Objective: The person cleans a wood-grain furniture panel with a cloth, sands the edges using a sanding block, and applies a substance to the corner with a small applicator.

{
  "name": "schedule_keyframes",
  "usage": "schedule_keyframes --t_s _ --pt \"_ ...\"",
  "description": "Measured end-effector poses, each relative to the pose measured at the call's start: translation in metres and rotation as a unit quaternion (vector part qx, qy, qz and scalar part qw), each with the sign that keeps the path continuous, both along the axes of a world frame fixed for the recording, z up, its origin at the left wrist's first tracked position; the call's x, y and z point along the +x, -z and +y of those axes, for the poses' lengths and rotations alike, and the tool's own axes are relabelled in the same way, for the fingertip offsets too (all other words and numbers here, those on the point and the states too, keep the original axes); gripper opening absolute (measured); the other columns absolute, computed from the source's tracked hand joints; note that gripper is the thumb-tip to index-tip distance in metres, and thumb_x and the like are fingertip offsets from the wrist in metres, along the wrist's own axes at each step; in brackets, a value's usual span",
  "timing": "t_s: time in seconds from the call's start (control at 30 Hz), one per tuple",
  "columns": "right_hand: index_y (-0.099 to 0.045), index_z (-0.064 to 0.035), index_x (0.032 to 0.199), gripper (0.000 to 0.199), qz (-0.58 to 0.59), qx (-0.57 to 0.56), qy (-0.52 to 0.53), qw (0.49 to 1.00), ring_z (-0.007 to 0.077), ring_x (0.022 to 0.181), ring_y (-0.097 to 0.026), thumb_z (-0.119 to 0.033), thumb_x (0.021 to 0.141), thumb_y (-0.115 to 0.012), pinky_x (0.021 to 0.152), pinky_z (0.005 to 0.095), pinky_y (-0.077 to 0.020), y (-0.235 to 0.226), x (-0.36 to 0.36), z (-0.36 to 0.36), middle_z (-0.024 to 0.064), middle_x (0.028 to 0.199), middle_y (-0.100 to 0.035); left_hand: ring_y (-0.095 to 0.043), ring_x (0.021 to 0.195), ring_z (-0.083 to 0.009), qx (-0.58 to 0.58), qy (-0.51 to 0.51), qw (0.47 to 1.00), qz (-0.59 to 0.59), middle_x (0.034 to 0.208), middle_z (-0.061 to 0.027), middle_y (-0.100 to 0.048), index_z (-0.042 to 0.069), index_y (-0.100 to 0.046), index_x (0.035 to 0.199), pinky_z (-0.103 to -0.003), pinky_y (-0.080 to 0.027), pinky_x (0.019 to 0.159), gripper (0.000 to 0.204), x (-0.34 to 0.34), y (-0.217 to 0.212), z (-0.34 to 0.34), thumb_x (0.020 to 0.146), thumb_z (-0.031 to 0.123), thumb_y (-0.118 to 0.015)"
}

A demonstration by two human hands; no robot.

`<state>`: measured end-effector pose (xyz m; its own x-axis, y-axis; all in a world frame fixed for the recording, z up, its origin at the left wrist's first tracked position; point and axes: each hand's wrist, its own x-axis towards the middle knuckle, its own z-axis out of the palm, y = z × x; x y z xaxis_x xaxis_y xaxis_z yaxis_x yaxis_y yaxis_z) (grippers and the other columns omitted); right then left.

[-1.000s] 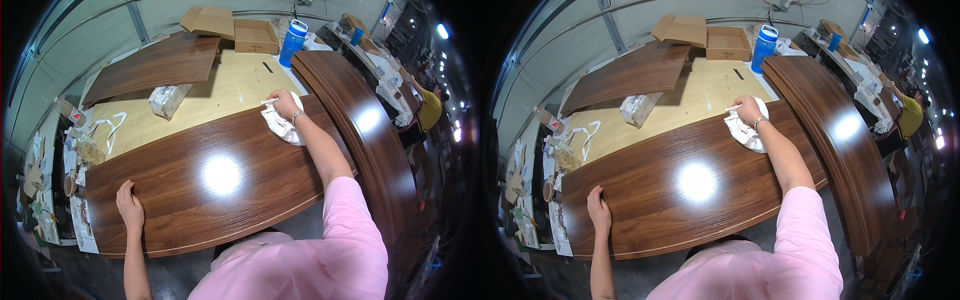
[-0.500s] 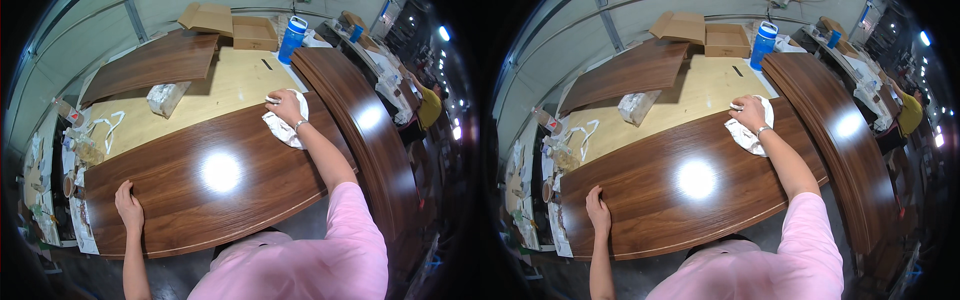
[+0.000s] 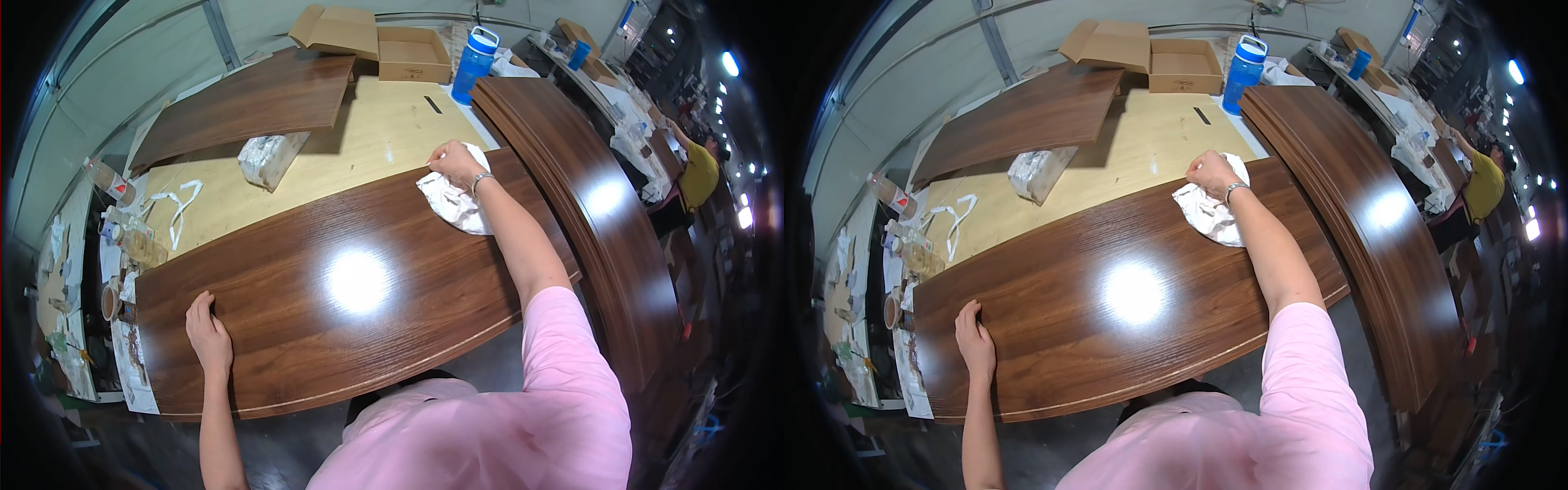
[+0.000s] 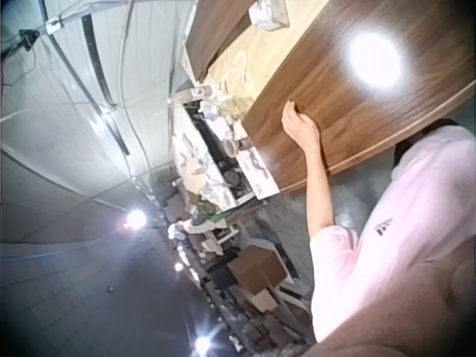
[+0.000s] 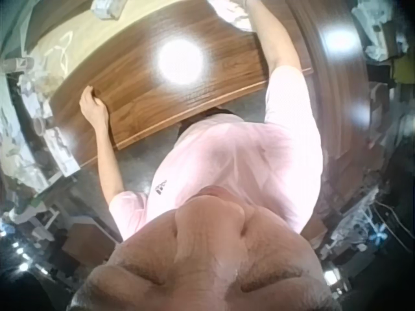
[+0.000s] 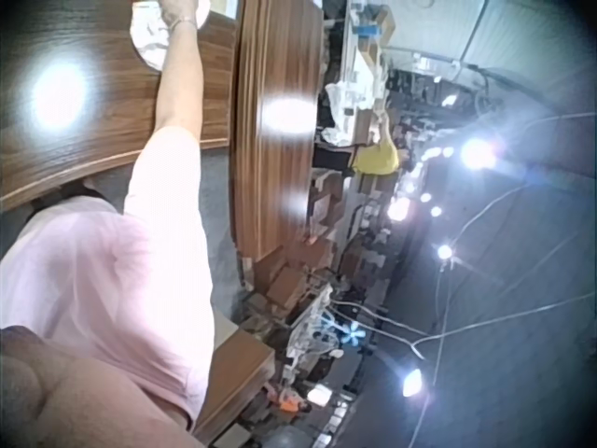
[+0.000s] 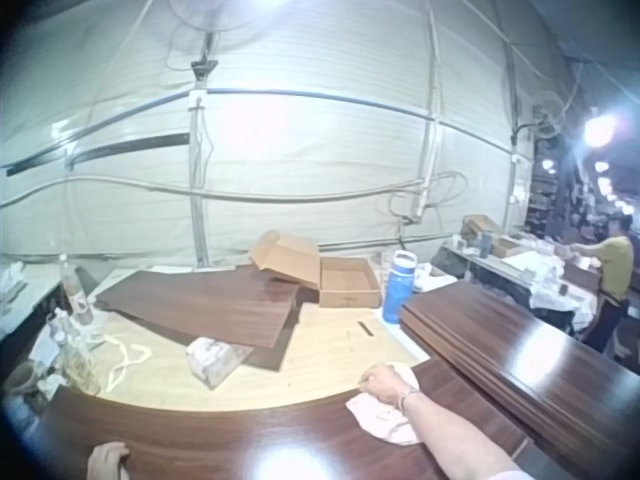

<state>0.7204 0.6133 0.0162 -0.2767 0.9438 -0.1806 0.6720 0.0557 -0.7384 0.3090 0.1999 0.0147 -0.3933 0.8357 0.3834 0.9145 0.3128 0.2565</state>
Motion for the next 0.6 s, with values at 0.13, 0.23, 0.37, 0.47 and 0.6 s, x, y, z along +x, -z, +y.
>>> schedule_keyframes --t_s 0.13,0.23,0.37,0.47,0.6 --pt "-0.074 -0.0001 0.083 0.014 0.004 0.011 0.002 1.000 0.0151 0.058 -0.060 -0.012 0.076 -0.069 0.058 0.0297 -0.0490 -0.0018 -0.0007 -0.0019 0.0070 0.066 -0.066 -0.052 0.122 -0.0323 0.005 0.001 1.000 0.002 0.129 -0.0124 -0.060 0.003 -0.058 0.119 -0.044 -0.039 0.105 0.035 0.0005 -0.0012 -0.0006 0.086 -0.007 -0.050" --pt "-0.073 0.0006 0.080 0.012 0.048 -0.023 0.002 0.999 0.0132 0.055 -0.057 -0.010 0.076 -0.069 0.053 0.0298 -0.0465 -0.0014 -0.0008 -0.0012 0.0058 0.063 -0.063 -0.053 0.122 -0.0321 0.002 -0.004 1.000 0.001 0.129 -0.0123 -0.059 0.003 -0.058 0.118 -0.044 -0.039 0.105 0.035 -0.0003 0.0000 -0.0005 0.087 -0.007 -0.050" --pt "-0.072 0.0013 0.076 0.010 0.038 -0.003 0.000 0.999 0.0118 0.054 -0.054 -0.008 0.076 -0.068 0.050 0.0296 -0.0440 -0.0004 -0.0009 -0.0018 0.0043 0.061 -0.060 -0.053 0.122 -0.0320 -0.006 -0.005 1.000 0.001 0.129 -0.0124 -0.059 0.003 -0.058 0.118 -0.044 -0.039 0.105 0.034 0.0009 -0.0016 0.0004 0.087 -0.007 -0.050" --pt "-0.071 0.0017 0.076 0.010 0.042 -0.008 0.011 0.999 0.0125 0.054 -0.055 -0.007 0.076 -0.068 0.051 0.0297 -0.0446 -0.0033 -0.0023 -0.0038 0.0046 0.061 -0.061 -0.053 0.122 -0.0321 -0.003 -0.006 1.000 0.003 0.129 -0.0124 -0.059 0.003 -0.058 0.118 -0.044 -0.039 0.105 0.034 0.0016 -0.0018 -0.0001 0.087 -0.007 -0.050" --pt "-0.071 0.0020 0.076 0.010 0.023 0.013 -0.002 1.000 0.0137 0.055 -0.056 -0.007 0.075 -0.067 0.053 0.0298 -0.0459 -0.0009 -0.0008 -0.0023 0.0057 0.062 -0.063 -0.052 0.122 -0.0320 -0.005 -0.007 1.000 -0.003 0.129 -0.0126 -0.059 0.003 -0.058 0.118 -0.044 -0.039 0.106 0.034 0.0019 -0.0025 0.0009 0.087 -0.007 -0.050"
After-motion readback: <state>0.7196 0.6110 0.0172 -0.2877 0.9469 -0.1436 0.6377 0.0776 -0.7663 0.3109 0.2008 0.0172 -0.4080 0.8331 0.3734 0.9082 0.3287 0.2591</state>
